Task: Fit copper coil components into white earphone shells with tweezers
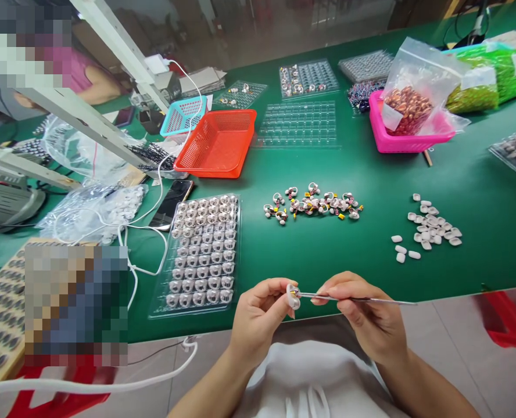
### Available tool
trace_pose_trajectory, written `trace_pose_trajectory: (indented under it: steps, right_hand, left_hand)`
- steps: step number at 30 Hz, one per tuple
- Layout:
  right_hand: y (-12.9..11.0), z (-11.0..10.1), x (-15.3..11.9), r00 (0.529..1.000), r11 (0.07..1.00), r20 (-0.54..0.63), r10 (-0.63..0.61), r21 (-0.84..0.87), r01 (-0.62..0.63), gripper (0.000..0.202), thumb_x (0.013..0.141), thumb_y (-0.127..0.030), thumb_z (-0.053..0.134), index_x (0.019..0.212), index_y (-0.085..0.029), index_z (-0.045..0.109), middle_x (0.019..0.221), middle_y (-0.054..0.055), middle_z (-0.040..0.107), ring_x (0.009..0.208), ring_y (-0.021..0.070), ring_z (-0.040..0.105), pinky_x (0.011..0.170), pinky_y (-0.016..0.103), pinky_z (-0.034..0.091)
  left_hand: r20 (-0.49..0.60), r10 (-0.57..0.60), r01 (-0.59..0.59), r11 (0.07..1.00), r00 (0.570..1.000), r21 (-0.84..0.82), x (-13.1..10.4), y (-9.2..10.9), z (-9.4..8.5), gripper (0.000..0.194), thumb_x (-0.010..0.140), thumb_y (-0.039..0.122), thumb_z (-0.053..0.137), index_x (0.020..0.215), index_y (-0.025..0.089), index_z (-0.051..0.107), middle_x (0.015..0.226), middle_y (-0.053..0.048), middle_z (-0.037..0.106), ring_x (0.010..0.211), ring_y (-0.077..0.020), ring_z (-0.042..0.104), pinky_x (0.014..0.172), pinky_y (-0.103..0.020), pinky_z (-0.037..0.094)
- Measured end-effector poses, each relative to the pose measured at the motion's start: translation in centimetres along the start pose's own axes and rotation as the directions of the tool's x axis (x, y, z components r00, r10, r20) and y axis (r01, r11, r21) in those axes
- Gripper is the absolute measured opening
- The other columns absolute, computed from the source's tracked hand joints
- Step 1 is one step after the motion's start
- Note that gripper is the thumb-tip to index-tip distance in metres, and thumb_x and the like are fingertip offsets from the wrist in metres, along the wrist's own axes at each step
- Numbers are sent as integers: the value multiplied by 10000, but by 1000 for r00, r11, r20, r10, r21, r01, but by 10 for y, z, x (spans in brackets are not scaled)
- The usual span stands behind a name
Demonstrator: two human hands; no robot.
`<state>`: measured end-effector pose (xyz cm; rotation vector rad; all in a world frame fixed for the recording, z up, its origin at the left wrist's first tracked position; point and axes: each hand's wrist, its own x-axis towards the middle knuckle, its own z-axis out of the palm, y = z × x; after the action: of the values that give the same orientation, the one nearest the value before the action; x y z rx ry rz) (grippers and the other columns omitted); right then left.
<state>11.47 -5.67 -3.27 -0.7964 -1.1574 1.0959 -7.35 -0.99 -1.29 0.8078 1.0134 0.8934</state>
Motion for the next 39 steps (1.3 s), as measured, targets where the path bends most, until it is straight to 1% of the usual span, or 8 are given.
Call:
trace_pose_trajectory:
  steps: [10,20,24,26,29,31,35,39]
  right_hand:
    - [-15,-21,22,974,992,226,2,-127,27,248,986,-147,538,1156,-268,672,939,71,734,900,226,690,741,362,575]
    - [-45,-18,33,789,738,613,-28,-520,430,223,1020,-165,404,1067,-162,622,982,98,716,923,193,658,843,317,528]
    - [-42,-27,24,834,744,536,-132,-502,440,206,1042,-298,408,1051,-193,585,896,61,705,873,184,660,869,330,542]
    - [-50,-45,15,914,795,396,-87,-525,303,206,1041,-322,414,1098,-216,582,897,57,702,864,187,666,828,324,553]
    - [-69,-90,2,997,704,-69,-37,-710,-23,225,1040,-259,403,1087,-228,621,892,50,694,836,185,669,774,316,538]
    - [-76,-124,-2,937,508,-329,-122,-832,-226,216,1022,-248,444,1136,-228,627,875,44,671,811,193,657,775,330,526]
    - [-65,-168,4,952,184,-298,-70,-942,-281,185,965,-237,505,995,-219,687,973,69,674,909,237,654,823,360,516]
    - [-44,-183,10,964,76,-265,-5,-961,-264,181,925,-253,544,975,-213,713,970,80,669,939,262,643,831,373,517]
  left_hand:
    - [102,-111,96,985,988,147,0,4,-6,190,781,330,808,860,158,791,652,-21,674,568,-107,584,553,-200,505]
    - [155,-59,-18,892,986,451,5,2,6,210,861,358,670,881,153,716,733,-27,639,613,-139,556,566,-216,463]
    - [180,-33,-60,870,983,489,12,-6,16,191,872,355,637,893,174,696,692,-6,606,606,-144,535,565,-225,450]
    - [141,-11,-60,869,990,491,14,-9,21,202,879,369,622,881,179,689,678,1,592,585,-136,507,548,-224,428]
    - [109,5,-61,854,994,516,17,-10,24,221,877,384,617,861,176,688,675,-3,594,565,-130,488,531,-229,407]
    - [114,-2,-60,842,994,536,20,-11,24,235,880,392,608,857,172,687,686,-10,607,562,-130,489,531,-234,406]
    - [141,-19,-59,846,990,531,24,-15,27,239,883,393,599,849,171,681,719,-21,640,561,-128,492,536,-234,417]
    - [176,-24,-72,851,984,520,27,-17,30,215,874,371,611,828,174,685,716,-21,642,575,-131,509,556,-236,439]
